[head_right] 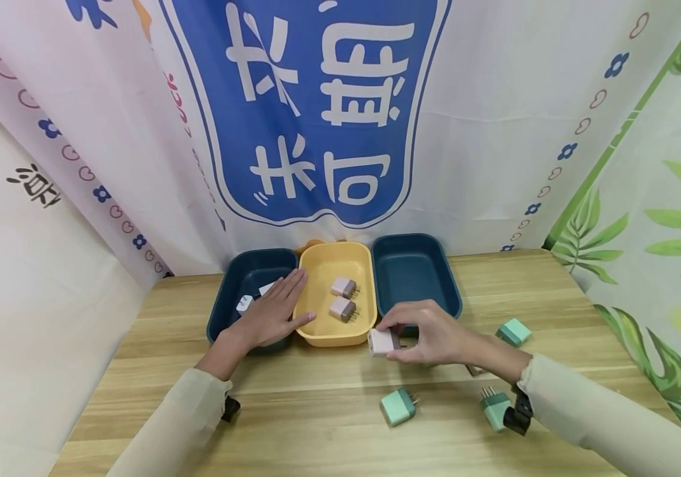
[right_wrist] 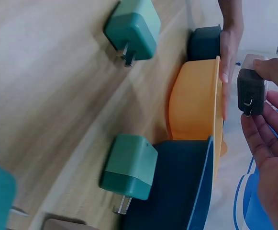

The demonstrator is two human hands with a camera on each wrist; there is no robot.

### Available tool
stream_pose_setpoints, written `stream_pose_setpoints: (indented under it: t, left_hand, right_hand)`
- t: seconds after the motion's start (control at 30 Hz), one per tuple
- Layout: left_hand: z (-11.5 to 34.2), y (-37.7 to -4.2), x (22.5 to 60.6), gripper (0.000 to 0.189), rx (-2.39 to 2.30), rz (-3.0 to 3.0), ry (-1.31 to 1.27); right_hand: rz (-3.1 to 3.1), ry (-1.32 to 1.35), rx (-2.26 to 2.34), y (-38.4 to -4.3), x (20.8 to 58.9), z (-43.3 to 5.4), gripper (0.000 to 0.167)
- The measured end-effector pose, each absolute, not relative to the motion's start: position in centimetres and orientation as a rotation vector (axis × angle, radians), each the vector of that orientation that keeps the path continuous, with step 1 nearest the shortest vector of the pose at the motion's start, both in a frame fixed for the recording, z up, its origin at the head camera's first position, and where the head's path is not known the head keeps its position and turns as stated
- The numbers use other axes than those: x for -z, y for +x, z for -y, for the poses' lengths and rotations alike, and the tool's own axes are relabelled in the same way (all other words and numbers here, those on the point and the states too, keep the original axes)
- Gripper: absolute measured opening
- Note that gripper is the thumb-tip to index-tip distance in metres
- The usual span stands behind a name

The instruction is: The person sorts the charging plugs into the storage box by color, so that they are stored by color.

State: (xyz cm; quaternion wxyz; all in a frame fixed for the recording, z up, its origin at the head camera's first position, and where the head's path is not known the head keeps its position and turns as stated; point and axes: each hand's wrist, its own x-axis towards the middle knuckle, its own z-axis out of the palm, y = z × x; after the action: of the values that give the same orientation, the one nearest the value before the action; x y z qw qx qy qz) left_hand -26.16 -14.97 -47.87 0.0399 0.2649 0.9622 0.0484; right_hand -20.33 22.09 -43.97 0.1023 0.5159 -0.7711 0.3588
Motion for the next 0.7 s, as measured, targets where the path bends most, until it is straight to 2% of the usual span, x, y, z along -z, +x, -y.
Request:
stream_pose_setpoints:
  t: [0.7]
  left_hand:
    - [15.0,-26.1,47.9,0.095,-0.156,-2.952,0.824]
  right_hand:
    - [2.427,1.382,-1.065,-23.9,43.3,-19.8,0.035]
